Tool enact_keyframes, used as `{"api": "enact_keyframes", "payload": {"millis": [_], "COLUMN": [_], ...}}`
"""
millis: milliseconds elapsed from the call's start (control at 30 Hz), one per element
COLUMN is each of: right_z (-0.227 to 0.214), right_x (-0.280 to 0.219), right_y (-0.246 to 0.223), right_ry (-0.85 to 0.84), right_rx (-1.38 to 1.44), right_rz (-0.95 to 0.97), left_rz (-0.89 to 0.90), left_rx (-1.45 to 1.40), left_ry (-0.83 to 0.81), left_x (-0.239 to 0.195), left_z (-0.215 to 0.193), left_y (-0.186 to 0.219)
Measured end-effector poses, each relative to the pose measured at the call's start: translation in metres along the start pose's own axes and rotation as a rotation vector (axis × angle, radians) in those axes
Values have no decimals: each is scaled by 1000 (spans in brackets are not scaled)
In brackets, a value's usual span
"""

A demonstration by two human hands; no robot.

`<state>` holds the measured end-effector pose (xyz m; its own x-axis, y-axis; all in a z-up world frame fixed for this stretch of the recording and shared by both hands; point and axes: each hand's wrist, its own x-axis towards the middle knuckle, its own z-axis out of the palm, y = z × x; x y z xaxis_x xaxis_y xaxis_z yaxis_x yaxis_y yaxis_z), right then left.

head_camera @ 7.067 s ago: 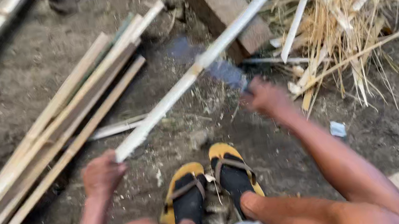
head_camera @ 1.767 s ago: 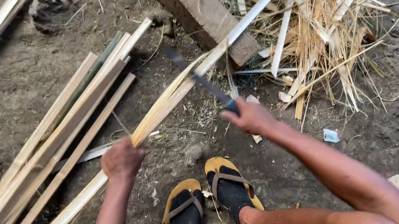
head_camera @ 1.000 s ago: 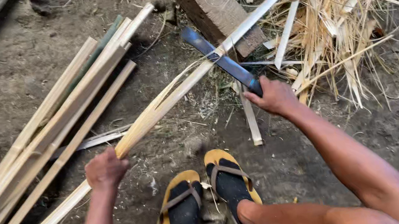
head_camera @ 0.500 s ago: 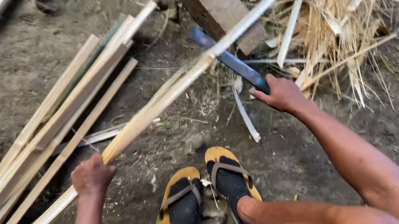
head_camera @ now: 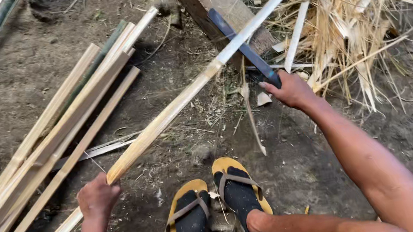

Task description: The person uses a machete to split long bamboo poles into thin strips. They repeatedly position each pole on a wooden block and strike it with the machete to separate the material, then set the finished strips aside.

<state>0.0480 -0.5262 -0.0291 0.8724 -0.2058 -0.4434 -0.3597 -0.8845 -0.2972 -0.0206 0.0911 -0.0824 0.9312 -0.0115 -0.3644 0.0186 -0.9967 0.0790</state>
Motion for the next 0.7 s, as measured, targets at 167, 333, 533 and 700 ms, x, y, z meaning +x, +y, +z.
{"api": "enact_keyframes", "payload": {"millis": [167,333,533,700], "right_z": [35,76,30,20], "right_x": [-18,-63,-44,-20], "right_y": [-5,-80,-35,-6], "right_ry": [-211,-110,63,-2], "right_rx": [404,141,-245,38], "right_rz": [173,-55,-122,57], "left_rz": [268,142,76,42], "left_rx": [-7,-278,-139,-29], "left_ry": [27,-151,-102,-89], "left_x": [33,94,35,29], "left_z": [17,19,27,39], "left_y": [73,170,48,22]}}
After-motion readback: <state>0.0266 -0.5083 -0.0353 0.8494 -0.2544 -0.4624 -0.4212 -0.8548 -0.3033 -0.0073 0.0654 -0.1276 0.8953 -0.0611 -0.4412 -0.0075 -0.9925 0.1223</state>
